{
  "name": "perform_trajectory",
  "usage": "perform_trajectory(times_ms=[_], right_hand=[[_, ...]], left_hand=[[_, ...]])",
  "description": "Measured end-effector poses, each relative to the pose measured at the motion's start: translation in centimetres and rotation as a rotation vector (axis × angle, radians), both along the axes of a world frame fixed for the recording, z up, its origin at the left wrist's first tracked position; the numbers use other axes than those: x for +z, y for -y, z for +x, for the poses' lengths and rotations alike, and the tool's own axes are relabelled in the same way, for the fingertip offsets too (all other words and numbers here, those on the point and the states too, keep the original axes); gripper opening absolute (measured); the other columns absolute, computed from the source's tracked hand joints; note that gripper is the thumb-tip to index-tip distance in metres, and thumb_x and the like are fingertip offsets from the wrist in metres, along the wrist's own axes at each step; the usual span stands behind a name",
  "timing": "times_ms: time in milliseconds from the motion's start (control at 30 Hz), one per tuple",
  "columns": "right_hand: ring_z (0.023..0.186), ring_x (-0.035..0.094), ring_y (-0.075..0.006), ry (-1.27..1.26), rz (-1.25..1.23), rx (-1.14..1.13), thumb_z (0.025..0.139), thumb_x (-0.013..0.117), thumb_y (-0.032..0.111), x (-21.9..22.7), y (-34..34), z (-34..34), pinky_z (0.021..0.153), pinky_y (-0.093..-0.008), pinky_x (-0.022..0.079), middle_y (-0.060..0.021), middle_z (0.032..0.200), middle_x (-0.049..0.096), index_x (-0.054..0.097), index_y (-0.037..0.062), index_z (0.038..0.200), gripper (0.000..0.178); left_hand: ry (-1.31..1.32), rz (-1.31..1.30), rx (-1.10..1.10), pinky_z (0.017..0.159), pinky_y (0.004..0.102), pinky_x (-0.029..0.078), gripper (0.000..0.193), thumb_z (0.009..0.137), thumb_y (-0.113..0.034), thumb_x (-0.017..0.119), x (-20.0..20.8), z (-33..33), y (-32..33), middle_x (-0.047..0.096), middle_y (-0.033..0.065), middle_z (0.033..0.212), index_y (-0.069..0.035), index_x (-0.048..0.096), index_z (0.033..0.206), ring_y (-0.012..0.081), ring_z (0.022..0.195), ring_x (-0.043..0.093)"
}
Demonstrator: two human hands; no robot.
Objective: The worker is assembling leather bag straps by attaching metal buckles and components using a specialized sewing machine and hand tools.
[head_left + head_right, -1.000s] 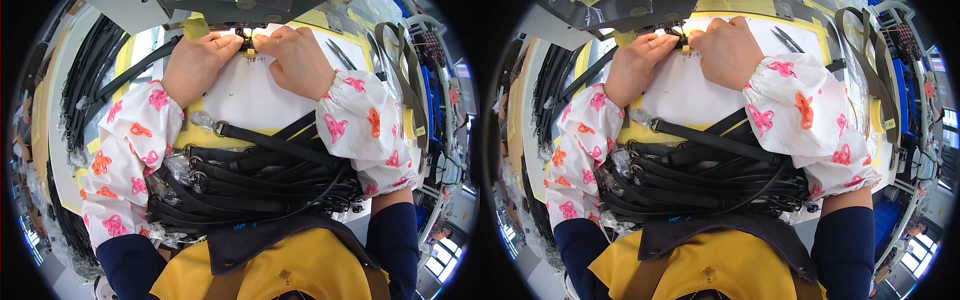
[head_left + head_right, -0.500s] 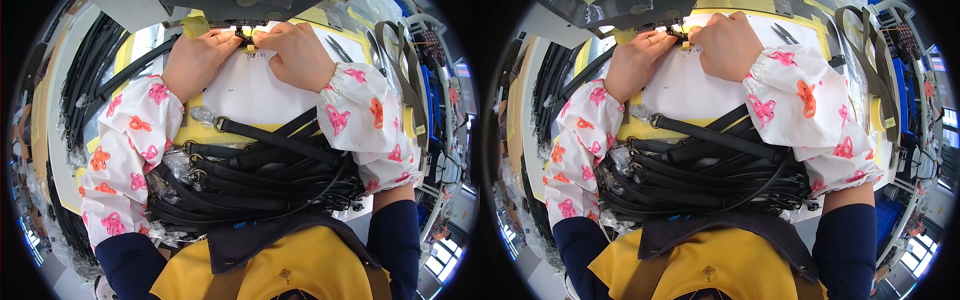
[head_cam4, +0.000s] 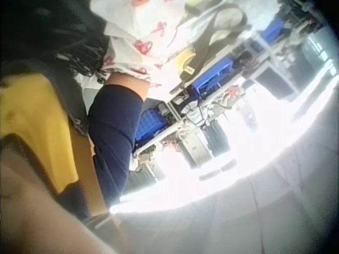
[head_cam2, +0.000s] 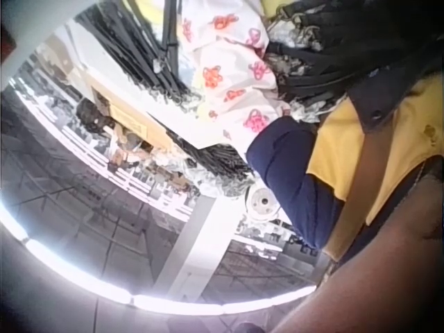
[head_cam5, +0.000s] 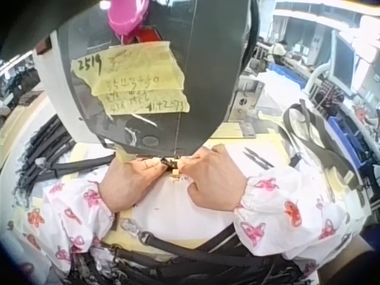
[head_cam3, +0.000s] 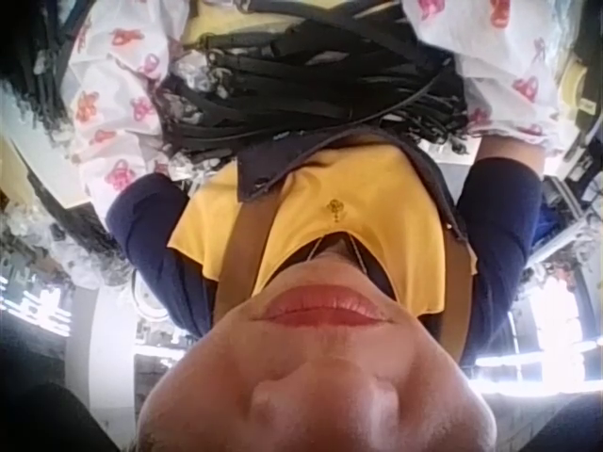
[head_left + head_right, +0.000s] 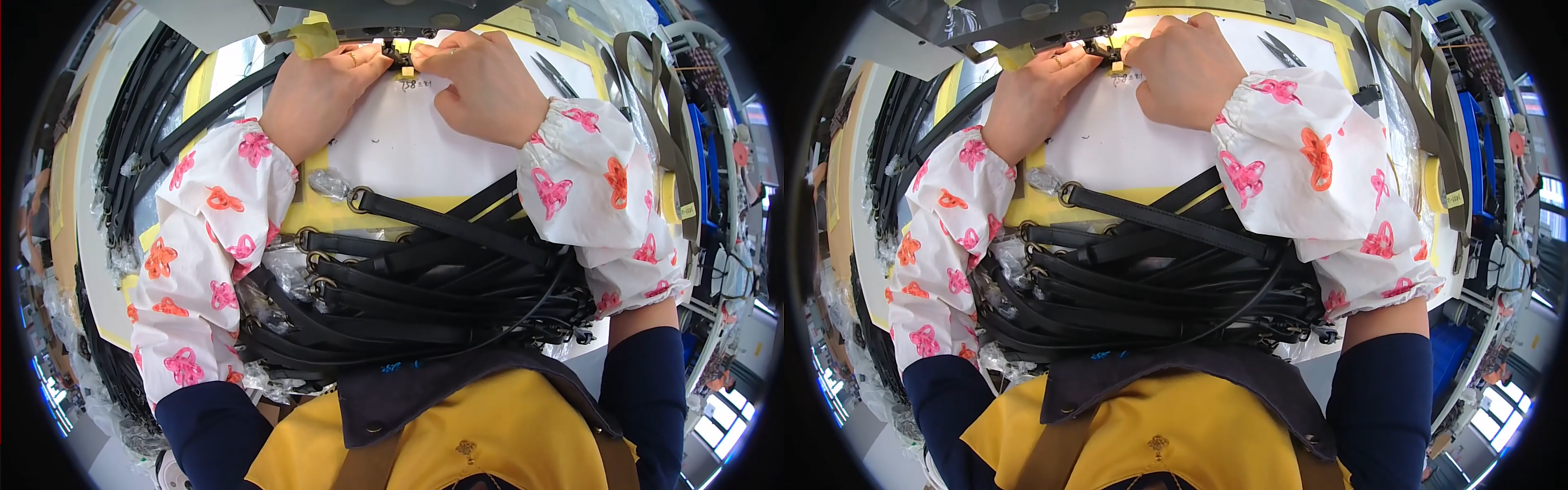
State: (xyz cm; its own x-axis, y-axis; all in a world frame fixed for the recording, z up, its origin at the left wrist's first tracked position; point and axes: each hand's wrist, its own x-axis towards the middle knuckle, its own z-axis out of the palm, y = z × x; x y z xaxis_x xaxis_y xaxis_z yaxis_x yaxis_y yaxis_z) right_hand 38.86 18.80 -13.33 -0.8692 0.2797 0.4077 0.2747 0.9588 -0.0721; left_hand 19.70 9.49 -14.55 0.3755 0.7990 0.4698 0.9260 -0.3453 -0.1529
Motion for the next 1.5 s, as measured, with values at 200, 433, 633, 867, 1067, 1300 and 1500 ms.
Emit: perform_trajectory(times_ms=[200, 433, 633, 867, 1067, 1300, 1500], right_hand=[[0.07, 0.056, -0.0268, 0.043, -0.013, -0.027, 0.055, 0.051, 0.0, 0.2, 0.4, 0.3, 0.057, -0.0367, 0.04, -0.0094, 0.069, 0.056, 0.061, 0.0033, 0.088, 0.035], [0.077, 0.057, -0.0227, 0.1, -0.033, -0.044, 0.059, 0.052, 0.004, 0.8, 0.8, 0.0, 0.067, -0.0357, 0.04, -0.0061, 0.071, 0.06, 0.064, 0.0044, 0.083, 0.027], [0.08, 0.057, -0.0218, 0.117, -0.059, -0.065, 0.059, 0.052, 0.004, 0.7, 1.2, 0.2, 0.07, -0.0353, 0.039, -0.0052, 0.071, 0.06, 0.064, 0.0043, 0.083, 0.027], [0.084, 0.057, -0.0184, 0.179, -0.067, -0.109, 0.064, 0.053, 0.008, 1.1, 1.5, 0.0, 0.078, -0.0346, 0.037, -0.0051, 0.07, 0.062, 0.065, 0.0033, 0.085, 0.025], [0.084, 0.057, -0.0222, 0.174, -0.027, -0.108, 0.058, 0.052, 0.001, 0.8, 1.5, 0.4, 0.072, -0.036, 0.039, -0.0056, 0.073, 0.059, 0.062, 0.0039, 0.092, 0.036], [0.086, 0.056, -0.0218, 0.135, -0.037, -0.088, 0.059, 0.052, 0.0, 0.4, 1.4, 0.2, 0.074, -0.0359, 0.039, -0.0064, 0.074, 0.06, 0.062, 0.0043, 0.093, 0.035], [0.085, 0.056, -0.0221, 0.167, -0.07, -0.115, 0.06, 0.051, -0.001, 0.6, 1.3, 0.1, 0.073, -0.036, 0.038, -0.0054, 0.074, 0.06, 0.061, 0.0043, 0.092, 0.033]], left_hand=[[0.04, -0.032, 0.02, 0.073, 0.0277, 0.05, 0.029, 0.076, -0.01, 0.056, -0.1, 0.4, -0.1, 0.064, 0.0018, 0.1, -0.009, 0.062, 0.104, 0.0164, 0.093, 0.062], [0.021, -0.041, -0.001, 0.069, 0.0297, 0.052, 0.033, 0.073, -0.006, 0.057, 0.2, 0.4, 0.2, 0.064, 0.0038, 0.1, -0.009, 0.062, 0.105, 0.0202, 0.093, 0.062], [0.019, 0.044, -0.055, 0.067, 0.0277, 0.05, 0.031, 0.071, -0.009, 0.056, -0.1, 0.3, 0.3, 0.064, 0.0014, 0.096, -0.006, 0.061, 0.102, 0.0158, 0.091, 0.062], [0.045, -0.085, -0.009, 0.07, 0.0311, 0.053, 0.038, 0.07, -0.004, 0.058, 0.3, 0.4, 0.6, 0.063, 0.0063, 0.104, -0.006, 0.06, 0.108, 0.0244, 0.095, 0.06], [0.055, -0.083, -0.036, 0.071, 0.0315, 0.052, 0.038, 0.07, -0.003, 0.057, 0.6, 0.9, 0.7, 0.063, 0.0065, 0.105, -0.004, 0.06, 0.107, 0.024, 0.094, 0.059], [0.087, -0.095, -0.036, 0.071, 0.0322, 0.052, 0.038, 0.069, -0.003, 0.057, 0.5, 0.7, 0.6, 0.063, 0.0069, 0.105, -0.004, 0.06, 0.107, 0.0242, 0.093, 0.059], [0.036, -0.102, 0.003, 0.071, 0.0328, 0.052, 0.038, 0.07, -0.003, 0.057, 0.5, 0.5, 0.4, 0.063, 0.0065, 0.104, -0.005, 0.06, 0.108, 0.0254, 0.095, 0.06]])
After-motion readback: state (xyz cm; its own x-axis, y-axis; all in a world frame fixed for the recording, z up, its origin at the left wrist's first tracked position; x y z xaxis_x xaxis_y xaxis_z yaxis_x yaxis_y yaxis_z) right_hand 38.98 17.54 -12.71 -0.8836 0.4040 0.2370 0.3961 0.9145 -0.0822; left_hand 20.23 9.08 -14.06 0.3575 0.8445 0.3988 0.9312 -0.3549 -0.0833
